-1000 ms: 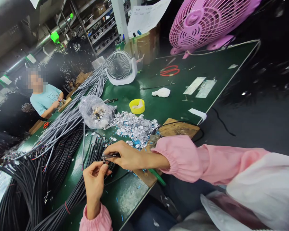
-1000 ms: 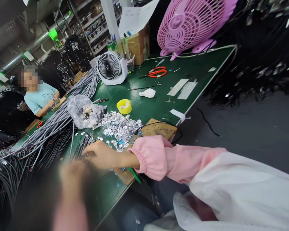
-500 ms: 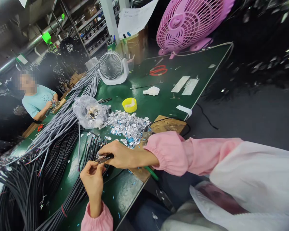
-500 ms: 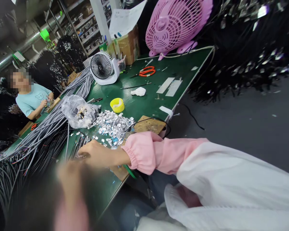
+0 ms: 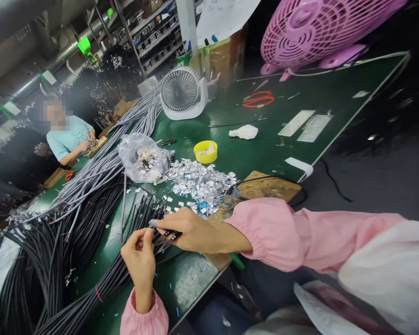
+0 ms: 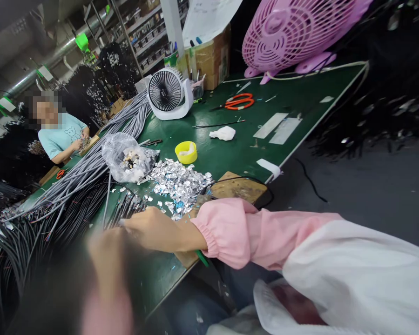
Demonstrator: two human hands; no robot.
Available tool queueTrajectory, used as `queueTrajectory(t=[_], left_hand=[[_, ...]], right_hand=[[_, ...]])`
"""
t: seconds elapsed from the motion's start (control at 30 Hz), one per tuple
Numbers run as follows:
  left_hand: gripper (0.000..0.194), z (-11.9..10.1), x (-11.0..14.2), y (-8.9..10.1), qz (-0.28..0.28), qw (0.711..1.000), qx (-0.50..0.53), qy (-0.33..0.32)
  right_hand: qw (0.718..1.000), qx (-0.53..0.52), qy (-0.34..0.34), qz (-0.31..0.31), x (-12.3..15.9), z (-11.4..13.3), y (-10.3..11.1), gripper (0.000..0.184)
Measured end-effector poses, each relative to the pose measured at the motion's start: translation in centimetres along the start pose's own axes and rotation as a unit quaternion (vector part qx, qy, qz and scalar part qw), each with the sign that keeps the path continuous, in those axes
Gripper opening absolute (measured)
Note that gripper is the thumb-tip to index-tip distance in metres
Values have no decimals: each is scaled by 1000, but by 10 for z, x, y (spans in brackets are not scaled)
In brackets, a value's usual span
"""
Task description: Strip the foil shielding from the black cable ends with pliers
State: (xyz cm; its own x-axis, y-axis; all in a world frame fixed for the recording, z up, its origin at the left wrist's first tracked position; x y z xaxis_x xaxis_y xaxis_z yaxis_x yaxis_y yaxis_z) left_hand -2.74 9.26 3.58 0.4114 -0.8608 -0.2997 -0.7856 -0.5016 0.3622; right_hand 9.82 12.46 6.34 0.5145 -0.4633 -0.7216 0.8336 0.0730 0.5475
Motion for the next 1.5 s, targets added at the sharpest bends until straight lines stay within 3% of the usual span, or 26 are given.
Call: queueTrajectory(t=[0.1, 0.23, 0.43, 0.57, 0.67, 0.83, 1.07, 1.27, 1.37, 1.5], left_hand=[[18, -1, -1, 3, -2, 1000, 4, -10], [16, -14, 1, 10, -20, 998, -11, -54], [13, -31, 7, 11, -22, 989, -76, -127], [11, -43, 10, 7, -9, 978, -105, -181], [11, -52, 12, -2, 14, 966, -130, -224], [18, -52, 13, -9, 27, 957, -172, -233], [29, -47, 12, -8, 18, 958, -185, -218], [35, -35, 8, -14, 75, 972, -151, -162], [33, -26, 6, -15, 96, 982, -104, -123], [39, -14, 4, -11, 90, 993, -35, -63]], right_hand=[[1000, -6, -9, 4, 0, -1, 0, 21], [985, -147, -90, 11, -7, -17, 1, 18], [891, -336, -288, 97, -1, -46, -26, 21], [847, -392, -343, 109, 4, -53, -35, 22], [828, -403, -371, 116, 6, -56, -37, 24], [843, -395, -353, 98, 0, -55, -30, 29], [844, -418, -318, 108, -1, -52, -38, 44], [845, -405, -322, 139, 0, -52, -43, 45], [870, -371, -300, 121, -3, -49, -35, 38], [921, -282, -265, 52, -8, -46, -13, 20]])
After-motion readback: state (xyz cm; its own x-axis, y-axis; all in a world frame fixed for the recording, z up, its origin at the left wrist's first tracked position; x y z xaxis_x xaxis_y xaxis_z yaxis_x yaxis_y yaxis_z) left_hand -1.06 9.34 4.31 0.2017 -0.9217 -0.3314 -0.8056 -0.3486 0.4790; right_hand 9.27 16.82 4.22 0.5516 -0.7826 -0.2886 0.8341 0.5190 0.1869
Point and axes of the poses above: each hand's wrist, its own x-axis away from the middle knuckle, its own y-axis out of the back of the hand, z = x × y, the point moved 10 cm from there along -x, towards the middle knuckle, and after that the axes turned 7 degrees about x, right-handed, at the moved point
